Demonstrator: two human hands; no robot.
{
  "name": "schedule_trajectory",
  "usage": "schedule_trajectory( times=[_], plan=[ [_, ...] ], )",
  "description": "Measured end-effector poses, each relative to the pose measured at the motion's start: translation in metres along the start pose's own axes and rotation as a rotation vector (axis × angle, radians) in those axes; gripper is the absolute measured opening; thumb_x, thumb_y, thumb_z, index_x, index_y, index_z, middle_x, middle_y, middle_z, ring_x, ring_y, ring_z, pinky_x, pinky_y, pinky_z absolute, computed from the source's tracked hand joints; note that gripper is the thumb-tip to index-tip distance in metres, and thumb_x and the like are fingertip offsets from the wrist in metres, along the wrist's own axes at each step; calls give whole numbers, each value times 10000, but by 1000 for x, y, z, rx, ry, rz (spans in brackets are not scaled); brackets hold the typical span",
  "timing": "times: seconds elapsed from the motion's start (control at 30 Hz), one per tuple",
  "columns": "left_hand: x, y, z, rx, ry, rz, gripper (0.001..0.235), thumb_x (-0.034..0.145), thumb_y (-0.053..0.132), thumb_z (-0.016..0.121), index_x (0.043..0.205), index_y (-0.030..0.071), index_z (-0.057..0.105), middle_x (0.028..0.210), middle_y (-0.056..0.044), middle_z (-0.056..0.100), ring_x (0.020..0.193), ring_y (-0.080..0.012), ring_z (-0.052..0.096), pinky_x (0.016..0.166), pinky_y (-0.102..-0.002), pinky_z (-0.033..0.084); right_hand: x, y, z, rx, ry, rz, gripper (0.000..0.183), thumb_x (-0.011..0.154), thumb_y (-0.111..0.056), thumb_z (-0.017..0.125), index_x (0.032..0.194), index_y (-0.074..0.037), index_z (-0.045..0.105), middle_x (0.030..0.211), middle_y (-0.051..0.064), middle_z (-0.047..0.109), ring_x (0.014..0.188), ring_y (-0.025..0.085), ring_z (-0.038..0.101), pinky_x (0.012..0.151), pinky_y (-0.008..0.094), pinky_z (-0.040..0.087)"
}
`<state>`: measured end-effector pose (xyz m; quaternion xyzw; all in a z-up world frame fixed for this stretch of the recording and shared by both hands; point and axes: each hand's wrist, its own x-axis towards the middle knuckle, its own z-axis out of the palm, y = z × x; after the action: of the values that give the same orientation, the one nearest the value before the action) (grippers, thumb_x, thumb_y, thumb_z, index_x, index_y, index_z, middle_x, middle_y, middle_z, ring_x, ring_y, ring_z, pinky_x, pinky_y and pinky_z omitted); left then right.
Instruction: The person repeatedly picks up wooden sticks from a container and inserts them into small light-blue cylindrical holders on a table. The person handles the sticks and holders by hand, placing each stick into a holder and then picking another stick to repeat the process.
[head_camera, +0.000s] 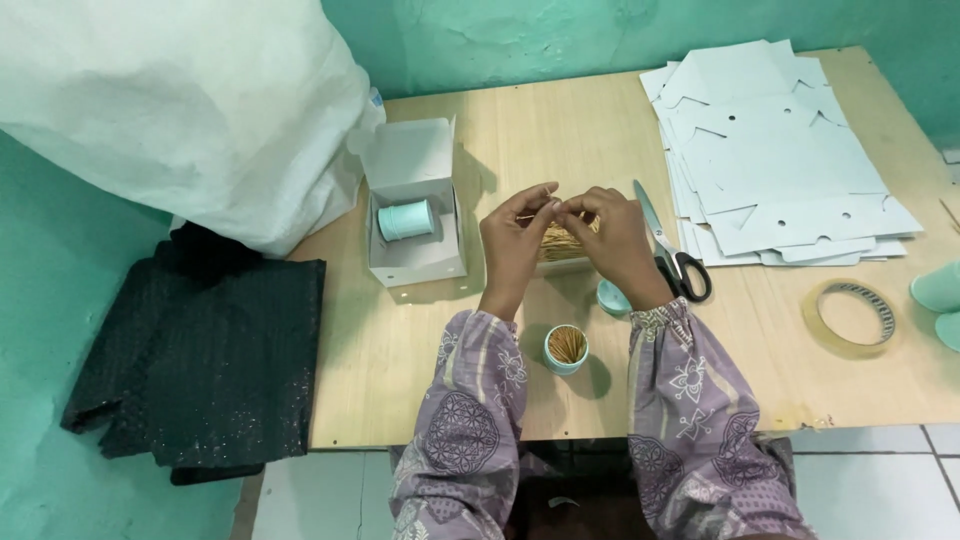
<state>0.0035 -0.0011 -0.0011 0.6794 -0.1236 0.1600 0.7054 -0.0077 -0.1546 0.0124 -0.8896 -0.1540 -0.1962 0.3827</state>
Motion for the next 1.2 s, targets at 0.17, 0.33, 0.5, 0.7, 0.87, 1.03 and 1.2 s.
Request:
schedule_trajectory(
  times=[0.17,0.33,0.5,0.7,0.87,1.03,1.2],
  plan=[
    [-3,14,-3,-17,71,43,240,918,73,765,1156,104,769,914,-99,758,810,-132,716,670,-249,617,-1,4,-2,99,41,-12,60,930,-180,805,947,-131,777,815,46,725,801,228,662,803,368,497],
    [-3,4,-3,-5,51,48,263,904,54,775,1154,133,777,924,-64,748,817,-86,692,682,-239,621,-2,-1,-5,222,92,58,74,980,-187,782,998,-115,784,827,40,726,829,196,646,860,345,478],
    [-5,-3,-2,-44,-102,-8,344,896,-20,770,1210,120,756,985,-118,786,914,-188,757,754,-301,648,-1,0,3,255,142,82,69,983,-215,803,981,-150,782,802,5,730,845,157,644,871,301,441],
    [-4,5,-1,46,38,63,318,891,-20,758,1184,103,758,910,-147,760,822,-197,736,685,-293,627,4,-7,-1,79,121,49,89,1023,-194,766,1030,-105,777,811,58,731,808,233,637,843,372,470],
    [-2,2,-5,-30,123,75,315,903,-9,753,1205,81,745,921,-154,737,848,-161,701,696,-291,620,14,-28,-3,-526,-191,-10,62,860,-102,821,905,-145,822,716,42,707,756,253,622,799,413,440],
    [-2,-3,-6,-46,151,57,305,905,39,772,1199,118,759,924,-92,721,846,-122,686,699,-269,620,19,-10,20,-709,-297,-73,64,811,-162,853,811,-113,812,649,42,664,721,265,600,777,424,422],
    [-2,3,-6,-28,157,50,283,917,34,756,1187,118,760,911,-82,706,849,-114,681,713,-257,615,17,-34,3,-567,-262,38,28,867,-136,813,895,-136,820,719,64,696,749,279,620,761,421,415]
  ],
)
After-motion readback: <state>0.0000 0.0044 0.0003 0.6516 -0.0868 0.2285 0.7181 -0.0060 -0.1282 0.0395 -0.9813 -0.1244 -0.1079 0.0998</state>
